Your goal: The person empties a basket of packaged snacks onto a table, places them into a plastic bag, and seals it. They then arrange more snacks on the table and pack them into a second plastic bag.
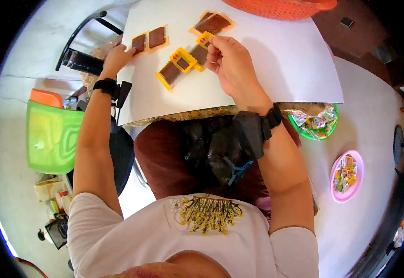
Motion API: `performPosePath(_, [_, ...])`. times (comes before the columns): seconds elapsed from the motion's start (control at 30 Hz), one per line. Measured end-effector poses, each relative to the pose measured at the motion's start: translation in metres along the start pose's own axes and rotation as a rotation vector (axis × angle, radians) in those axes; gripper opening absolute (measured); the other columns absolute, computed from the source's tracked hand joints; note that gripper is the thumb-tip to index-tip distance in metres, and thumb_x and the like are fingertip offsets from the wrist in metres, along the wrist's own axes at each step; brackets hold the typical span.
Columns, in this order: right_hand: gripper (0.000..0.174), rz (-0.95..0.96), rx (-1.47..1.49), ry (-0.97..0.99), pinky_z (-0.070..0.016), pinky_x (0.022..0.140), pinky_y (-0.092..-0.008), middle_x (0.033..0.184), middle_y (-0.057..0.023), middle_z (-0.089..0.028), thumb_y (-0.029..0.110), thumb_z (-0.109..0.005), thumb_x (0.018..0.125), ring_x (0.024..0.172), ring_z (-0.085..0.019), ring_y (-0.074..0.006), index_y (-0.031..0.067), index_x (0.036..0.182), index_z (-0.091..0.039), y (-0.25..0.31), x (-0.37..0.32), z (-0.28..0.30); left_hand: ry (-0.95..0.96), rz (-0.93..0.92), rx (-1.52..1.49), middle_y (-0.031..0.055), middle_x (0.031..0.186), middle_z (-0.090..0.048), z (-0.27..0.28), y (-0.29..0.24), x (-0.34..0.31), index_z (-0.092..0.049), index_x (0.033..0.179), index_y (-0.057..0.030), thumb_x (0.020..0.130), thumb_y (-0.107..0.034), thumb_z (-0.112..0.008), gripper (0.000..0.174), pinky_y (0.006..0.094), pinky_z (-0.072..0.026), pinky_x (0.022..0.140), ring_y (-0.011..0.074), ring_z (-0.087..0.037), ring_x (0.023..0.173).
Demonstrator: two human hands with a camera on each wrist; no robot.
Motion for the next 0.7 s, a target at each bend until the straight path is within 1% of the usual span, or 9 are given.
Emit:
performPosePath(0.03, [0.009, 0.022, 0.009, -0.048, -0.0439, 0.063, -0.0263, 0.073, 0.0005, -0.056, 0.017, -0.057, 0.088, 0.065, -0.051, -0.0102, 0.0091, 0.085, -0.057, 0.004, 0.0, 0.002, -0.119, -0.039, 0.108, 0.0206, 0.092, -0.063, 0.026, -0.021, -0.018, -0.064, 0.096, 0.0012, 0.084, -0.037, -0.052, 0.042, 0.0456, -0.0494, 0.077, 0.0365, -0.061, 0.086])
performPosePath(0.2, [0.011, 0.133, -0.025, -0.144, -0.0443, 0.066, -0.0281, 0.079, -0.0025, -0.06, 0.019, -0.057, 0.088, 0.072, -0.055, -0.0125, 0.0081, 0.089, -0.058, 0.021, 0.001, 0.013, -0.163, -0.649, -0.258, 0.0164, 0.098, -0.062, 0.047, -0.113, -0.056, -0.065, 0.099, -0.0021, 0.079, -0.048, -0.062, 0.05, 0.0404, -0.0495, 0.075, 0.0326, -0.06, 0.089])
performPosePath(0.27, [0.016, 0.161, -0.128, -0.163, -0.0459, 0.072, -0.0303, 0.085, -0.0039, -0.063, 0.021, -0.056, 0.089, 0.08, -0.058, -0.0149, 0.006, 0.093, -0.059, 0.026, -0.002, 0.009, -0.047, -0.529, -0.378, 0.0149, 0.094, -0.061, 0.053, -0.137, -0.098, -0.065, 0.1, -0.0035, 0.075, -0.05, -0.067, 0.053, 0.0395, -0.0495, 0.072, 0.0315, -0.059, 0.089])
performPosePath(0.37, [0.024, 0.34, -0.867, 0.092, -0.045, 0.085, -0.0383, 0.102, -0.0085, -0.064, 0.024, -0.057, 0.088, 0.099, -0.058, -0.025, 0.0033, 0.1, -0.059, 0.023, -0.001, -0.012, -0.015, -0.592, -0.128, 0.0131, 0.087, -0.06, 0.056, -0.165, -0.138, -0.066, 0.098, -0.0052, 0.077, -0.042, -0.066, 0.042, 0.0414, -0.0495, 0.071, 0.0309, -0.06, 0.087])
performPosePath(0.47, [0.03, 0.883, -1.547, 0.1, -0.0398, 0.095, -0.0441, 0.115, -0.0128, -0.06, 0.026, -0.059, 0.084, 0.115, -0.049, -0.0342, 0.003, 0.104, -0.058, 0.018, -0.023, -0.035, 0.059, -0.462, 0.012, 0.0152, 0.094, -0.06, 0.041, -0.16, -0.136, -0.063, 0.097, -0.0019, 0.081, -0.029, -0.063, 0.032, 0.041, -0.0489, 0.072, 0.0362, -0.058, 0.088])
performPosePath(0.5, [0.032, 0.84, -1.728, 0.13, -0.0399, 0.094, -0.0465, 0.123, -0.0151, -0.055, 0.027, -0.062, 0.08, 0.121, -0.043, -0.0366, 0.0051, 0.103, -0.059, 0.008, -0.021, -0.034, 0.014, -0.468, 0.019, 0.0164, 0.087, -0.061, 0.036, -0.155, -0.133, -0.061, 0.088, 0.0001, 0.082, -0.024, -0.059, 0.025, 0.0429, -0.0485, 0.07, 0.0363, -0.059, 0.083])
performPosePath(0.6, [0.032, 0.713, -1.867, 0.176, -0.0418, 0.091, -0.045, 0.122, -0.0134, -0.055, 0.029, -0.064, 0.079, 0.121, -0.043, -0.0343, 0.0057, 0.101, -0.06, 0.002, -0.026, -0.035, -0.032, -0.348, -0.218, 0.0183, 0.079, -0.062, 0.048, -0.134, -0.112, -0.06, 0.084, 0.0002, 0.082, -0.025, -0.06, 0.025, 0.0433, -0.0482, 0.065, 0.0348, -0.061, 0.074])
performPosePath(0.63, [0.031, 0.729, -1.849, 0.178, -0.0421, 0.09, -0.0448, 0.121, -0.0128, -0.056, 0.029, -0.064, 0.079, 0.121, -0.044, -0.0335, 0.0058, 0.1, -0.06, 0.003, -0.026, -0.033, -0.133, -0.374, -0.322, 0.0194, 0.077, -0.063, 0.054, -0.127, -0.101, -0.061, 0.086, -0.0017, 0.083, -0.028, -0.059, 0.027, 0.0452, -0.0488, 0.067, 0.0396, -0.06, 0.073])
performPosePath(0.7, [0.031, 0.762, -1.814, 0.187, -0.0428, 0.087, -0.0446, 0.117, -0.0116, -0.057, 0.029, -0.065, 0.078, 0.119, -0.045, -0.0319, 0.006, 0.098, -0.061, 0.004, -0.024, -0.031, 0.057, -0.203, -0.605, 0.0144, 0.076, -0.065, 0.049, -0.116, -0.075, -0.06, 0.095, -0.0005, 0.086, -0.028, -0.057, 0.029, 0.0344, -0.0505, 0.062, 0.0259, -0.064, 0.074])
Point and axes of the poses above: each hand's wrist, its own x-axis towards the middle knuckle, its own z-axis out of the back of the hand, y = z × x, the point moved 8 cm from there along x, towards the middle knuckle
